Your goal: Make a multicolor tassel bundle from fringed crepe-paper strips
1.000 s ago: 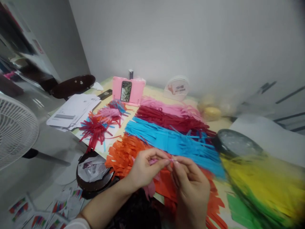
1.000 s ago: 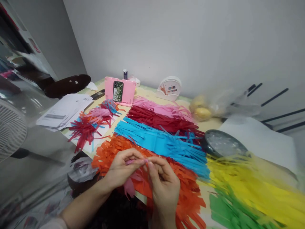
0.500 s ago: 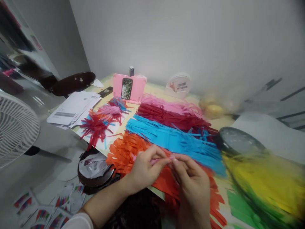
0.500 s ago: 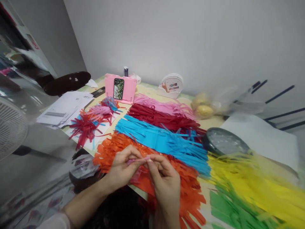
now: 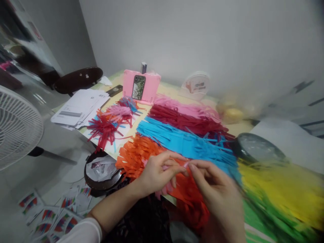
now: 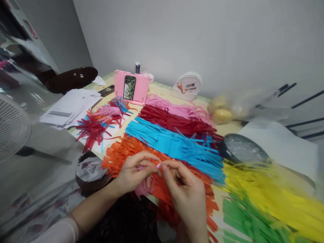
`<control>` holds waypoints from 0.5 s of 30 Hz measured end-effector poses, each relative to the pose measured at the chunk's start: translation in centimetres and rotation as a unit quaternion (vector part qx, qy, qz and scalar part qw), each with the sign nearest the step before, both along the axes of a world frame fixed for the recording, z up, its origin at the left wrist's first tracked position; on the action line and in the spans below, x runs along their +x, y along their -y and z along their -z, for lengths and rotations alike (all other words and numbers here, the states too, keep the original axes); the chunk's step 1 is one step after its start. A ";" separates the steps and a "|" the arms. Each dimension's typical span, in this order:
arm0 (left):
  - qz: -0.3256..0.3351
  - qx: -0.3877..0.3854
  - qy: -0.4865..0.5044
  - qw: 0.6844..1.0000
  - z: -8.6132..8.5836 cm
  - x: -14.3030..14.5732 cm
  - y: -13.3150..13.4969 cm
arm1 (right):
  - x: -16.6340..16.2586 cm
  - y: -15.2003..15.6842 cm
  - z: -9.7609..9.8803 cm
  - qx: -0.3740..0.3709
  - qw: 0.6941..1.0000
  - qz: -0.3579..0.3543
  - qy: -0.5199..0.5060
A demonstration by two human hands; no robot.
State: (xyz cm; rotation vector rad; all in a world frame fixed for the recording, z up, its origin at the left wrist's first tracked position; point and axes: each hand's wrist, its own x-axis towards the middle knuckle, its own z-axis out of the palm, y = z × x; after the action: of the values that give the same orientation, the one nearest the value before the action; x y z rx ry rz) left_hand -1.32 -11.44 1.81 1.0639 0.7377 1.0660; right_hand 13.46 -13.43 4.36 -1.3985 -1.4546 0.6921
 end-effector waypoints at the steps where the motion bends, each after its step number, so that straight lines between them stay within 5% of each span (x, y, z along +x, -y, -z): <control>1: -0.006 -0.003 -0.001 1.000 -0.1 -0.1 0.0 | 0.0 0.0 0.0 0.011 0.999 0.000 0.031; 5: -0.030 -0.018 0.025 0.999 -0.4 -0.6 -0.1 | -0.4 0.3 -0.2 0.073 0.990 0.017 0.121; 15: 0.003 -0.071 0.103 0.992 0.0 -1.4 -0.9 | -1.7 0.4 -0.3 0.137 0.967 0.158 0.144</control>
State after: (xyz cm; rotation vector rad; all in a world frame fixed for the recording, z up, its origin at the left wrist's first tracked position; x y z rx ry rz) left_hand -2.76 -10.57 1.78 0.8207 0.6321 1.0832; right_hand 11.75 -13.82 4.68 -1.5068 -1.4361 0.0808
